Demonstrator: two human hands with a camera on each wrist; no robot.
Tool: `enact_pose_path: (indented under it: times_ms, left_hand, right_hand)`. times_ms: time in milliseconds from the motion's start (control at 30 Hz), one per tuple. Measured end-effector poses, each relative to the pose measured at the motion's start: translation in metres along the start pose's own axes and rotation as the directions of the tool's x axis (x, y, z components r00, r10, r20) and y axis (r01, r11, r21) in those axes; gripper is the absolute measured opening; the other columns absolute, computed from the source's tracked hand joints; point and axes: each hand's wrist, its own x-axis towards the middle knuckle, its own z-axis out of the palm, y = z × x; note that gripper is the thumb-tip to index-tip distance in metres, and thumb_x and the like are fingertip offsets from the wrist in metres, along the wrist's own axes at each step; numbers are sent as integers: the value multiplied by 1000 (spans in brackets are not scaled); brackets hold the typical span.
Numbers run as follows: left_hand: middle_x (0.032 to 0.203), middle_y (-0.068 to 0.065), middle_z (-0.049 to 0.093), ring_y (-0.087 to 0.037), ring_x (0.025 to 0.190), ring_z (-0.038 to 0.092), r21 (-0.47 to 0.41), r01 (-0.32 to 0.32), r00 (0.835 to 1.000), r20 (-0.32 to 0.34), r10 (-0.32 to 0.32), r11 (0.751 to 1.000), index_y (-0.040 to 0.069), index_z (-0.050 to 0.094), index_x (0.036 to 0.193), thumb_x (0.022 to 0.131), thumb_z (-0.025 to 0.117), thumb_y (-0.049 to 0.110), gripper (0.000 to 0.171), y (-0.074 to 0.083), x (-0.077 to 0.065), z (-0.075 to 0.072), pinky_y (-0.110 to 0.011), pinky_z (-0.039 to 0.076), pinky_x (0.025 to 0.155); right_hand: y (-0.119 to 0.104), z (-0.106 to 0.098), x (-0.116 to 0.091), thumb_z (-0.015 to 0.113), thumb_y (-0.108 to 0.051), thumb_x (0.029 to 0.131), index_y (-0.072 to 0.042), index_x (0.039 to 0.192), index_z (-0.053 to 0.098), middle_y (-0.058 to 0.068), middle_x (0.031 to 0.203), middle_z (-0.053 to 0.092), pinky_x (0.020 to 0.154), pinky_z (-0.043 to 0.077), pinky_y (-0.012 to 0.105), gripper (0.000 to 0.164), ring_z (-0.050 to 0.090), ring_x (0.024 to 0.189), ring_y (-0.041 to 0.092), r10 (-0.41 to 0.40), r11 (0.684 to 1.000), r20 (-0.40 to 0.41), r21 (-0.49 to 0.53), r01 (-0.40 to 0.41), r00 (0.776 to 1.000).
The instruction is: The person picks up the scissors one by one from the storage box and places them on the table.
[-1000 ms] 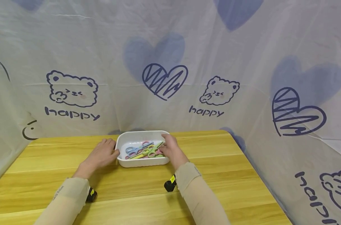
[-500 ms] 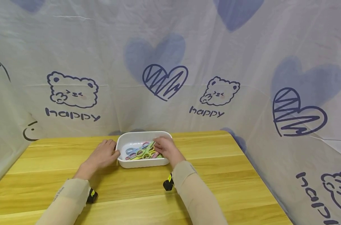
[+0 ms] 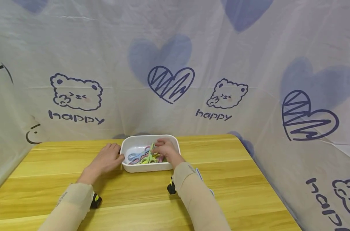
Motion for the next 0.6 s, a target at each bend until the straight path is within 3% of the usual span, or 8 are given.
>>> enact_pose_path:
  times_ms: [67,200,300,600]
  left_hand:
    - [119,-22,60,-39,112,50,1,0,1000,-2,0,1000,-9,60,120,100,53,27,42,0,0,1,-56,40,105]
    - [119,-23,60,-38,111,49,4,-3,1000,-11,3,1000,-9,60,120,100,53,27,41,0,1,3,-55,41,104]
    - [118,-22,60,-38,110,50,3,-7,1000,-16,7,1000,-9,60,119,99,52,26,42,0,2,3,-55,41,104]
    - [118,-21,61,-37,108,49,-1,0,1000,-12,0,1000,-8,60,118,99,51,27,41,1,1,1,-54,41,101]
  right_hand:
    - [-1,1,-1,74,12,84,5,151,44,21,149,56,49,47,21,73,67,101,17,-10,1000,9,-21,11,1000]
    - [-2,3,-3,74,15,82,7,147,46,25,143,58,43,45,21,72,62,71,13,-28,998,22,-57,29,999]
    - [-2,4,-4,76,13,82,7,146,47,25,138,61,42,44,22,71,55,59,12,-40,994,43,-103,44,998]
    - [-3,8,-2,82,1,82,6,144,50,20,132,67,45,43,26,70,54,60,13,-66,969,143,-228,98,988]
